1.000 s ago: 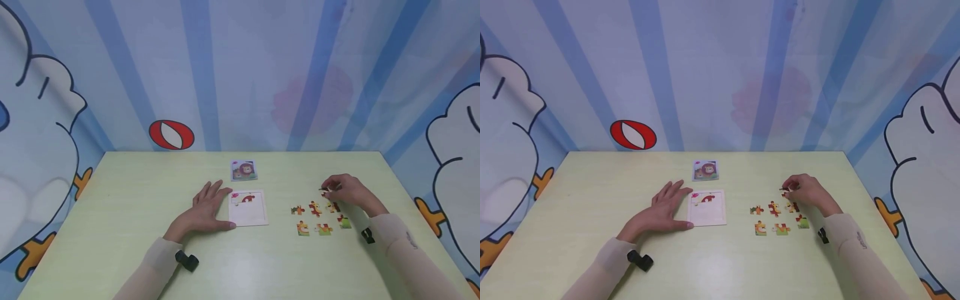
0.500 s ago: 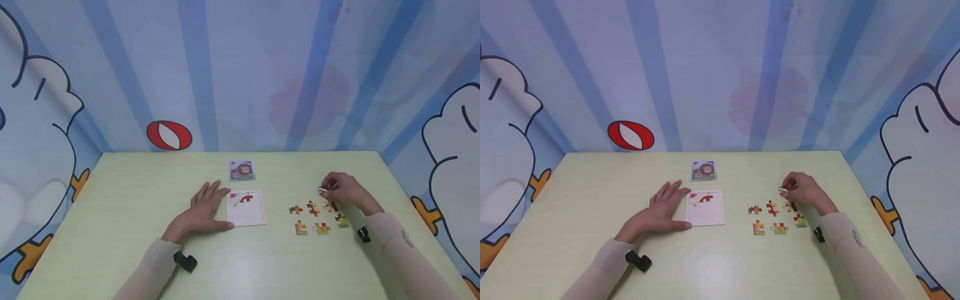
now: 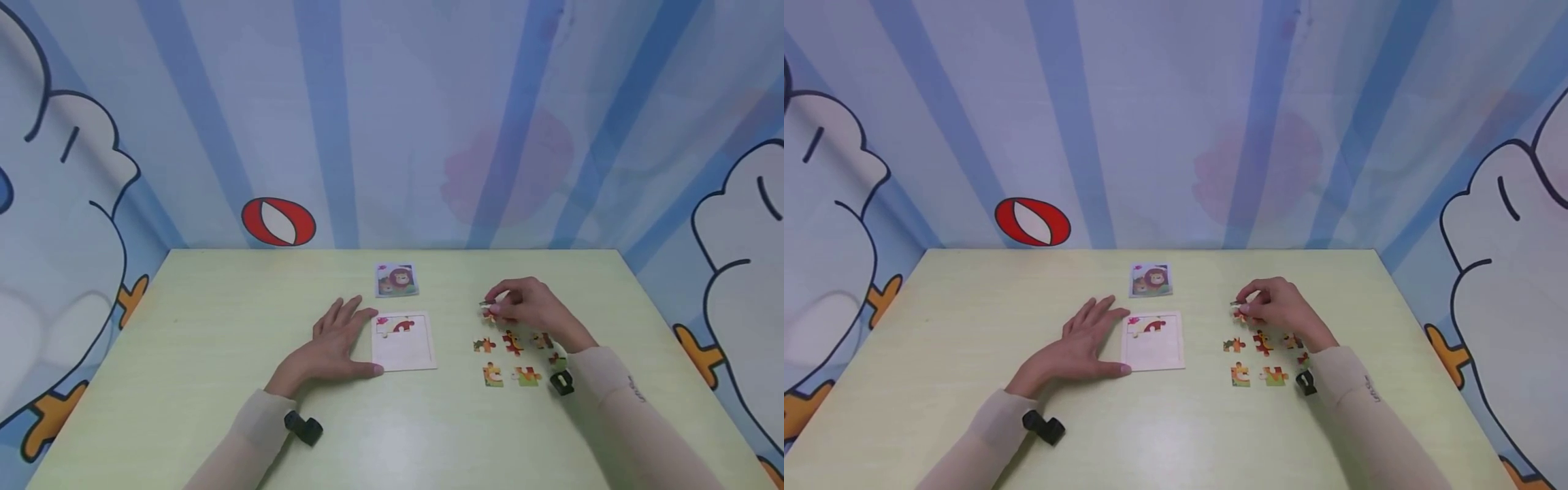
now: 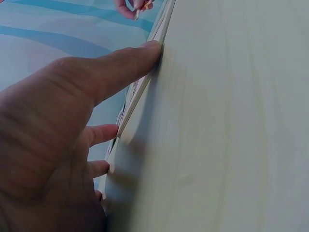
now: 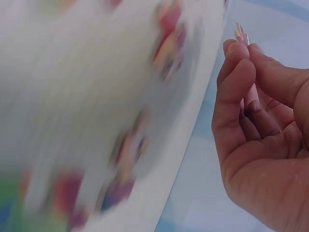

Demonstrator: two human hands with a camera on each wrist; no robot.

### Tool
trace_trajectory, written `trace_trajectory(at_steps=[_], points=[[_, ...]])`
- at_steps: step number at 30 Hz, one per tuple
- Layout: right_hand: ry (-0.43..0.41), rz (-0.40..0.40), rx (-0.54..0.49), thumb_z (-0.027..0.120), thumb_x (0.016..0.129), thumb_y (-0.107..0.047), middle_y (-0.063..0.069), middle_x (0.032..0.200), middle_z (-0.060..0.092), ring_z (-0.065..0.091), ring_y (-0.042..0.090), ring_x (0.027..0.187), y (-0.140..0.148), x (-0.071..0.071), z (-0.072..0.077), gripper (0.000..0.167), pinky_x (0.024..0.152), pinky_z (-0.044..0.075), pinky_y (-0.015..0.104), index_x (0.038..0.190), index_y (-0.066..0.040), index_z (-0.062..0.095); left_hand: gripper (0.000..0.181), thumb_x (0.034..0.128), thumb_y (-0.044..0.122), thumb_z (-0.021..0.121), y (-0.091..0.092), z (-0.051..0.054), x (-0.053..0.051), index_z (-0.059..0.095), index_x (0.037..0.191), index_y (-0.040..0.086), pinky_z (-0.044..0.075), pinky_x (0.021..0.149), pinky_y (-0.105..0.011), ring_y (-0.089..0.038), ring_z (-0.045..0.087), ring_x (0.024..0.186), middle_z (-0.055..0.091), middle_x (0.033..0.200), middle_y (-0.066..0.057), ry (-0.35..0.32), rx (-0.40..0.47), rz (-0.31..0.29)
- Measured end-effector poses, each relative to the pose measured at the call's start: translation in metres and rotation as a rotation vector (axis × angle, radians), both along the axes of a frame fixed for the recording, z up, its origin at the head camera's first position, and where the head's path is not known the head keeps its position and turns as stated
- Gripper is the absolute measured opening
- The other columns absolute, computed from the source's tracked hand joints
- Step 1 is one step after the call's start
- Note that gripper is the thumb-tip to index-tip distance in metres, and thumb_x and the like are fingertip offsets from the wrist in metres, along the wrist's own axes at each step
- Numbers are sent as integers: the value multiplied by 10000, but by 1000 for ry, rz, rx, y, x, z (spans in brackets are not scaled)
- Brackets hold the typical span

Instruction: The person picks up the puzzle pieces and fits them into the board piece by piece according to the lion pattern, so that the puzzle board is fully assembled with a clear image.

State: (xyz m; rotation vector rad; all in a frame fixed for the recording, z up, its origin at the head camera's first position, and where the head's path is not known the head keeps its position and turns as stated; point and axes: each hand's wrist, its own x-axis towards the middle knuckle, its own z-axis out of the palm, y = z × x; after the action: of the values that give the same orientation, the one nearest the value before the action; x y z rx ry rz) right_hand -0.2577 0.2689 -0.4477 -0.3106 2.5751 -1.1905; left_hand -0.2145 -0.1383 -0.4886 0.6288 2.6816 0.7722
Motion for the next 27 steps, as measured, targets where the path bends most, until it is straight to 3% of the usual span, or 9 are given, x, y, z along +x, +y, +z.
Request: trace_trajectory(at_steps=[8, 21, 27], points=[[-70, -34, -67, 773, 1008, -257, 175, 880, 802, 704, 283, 732, -35, -6, -1, 234, 707, 605, 376, 1202, -126, 774, 1019, 840, 530, 840, 0, 0, 0, 346, 1667, 197, 69, 1289, -781, -494, -17, 1674, 88, 1821, -159, 9, 16, -4], [-142, -22, -147, 788, 989, -209, 145, 833, 803, 652, 195, 606, -94, -4, -9, 194, 623, 560, 322, 1131, -77, 781, 1015, 843, 549, 837, 1, 2, 1, 346, 1669, 222, 78, 1302, -769, -480, -19, 1683, 83, 1828, -135, 2, -22, 10], [-186, -18, -155, 784, 990, -204, 100, 785, 786, 637, 170, 586, -109, -4, -12, 157, 606, 538, 290, 1113, -106, 786, 1015, 847, 557, 832, 1, 1, 0, 340, 1672, 230, 72, 1302, -769, -474, -32, 1686, 72, 1831, -129, 3, -21, 8]])
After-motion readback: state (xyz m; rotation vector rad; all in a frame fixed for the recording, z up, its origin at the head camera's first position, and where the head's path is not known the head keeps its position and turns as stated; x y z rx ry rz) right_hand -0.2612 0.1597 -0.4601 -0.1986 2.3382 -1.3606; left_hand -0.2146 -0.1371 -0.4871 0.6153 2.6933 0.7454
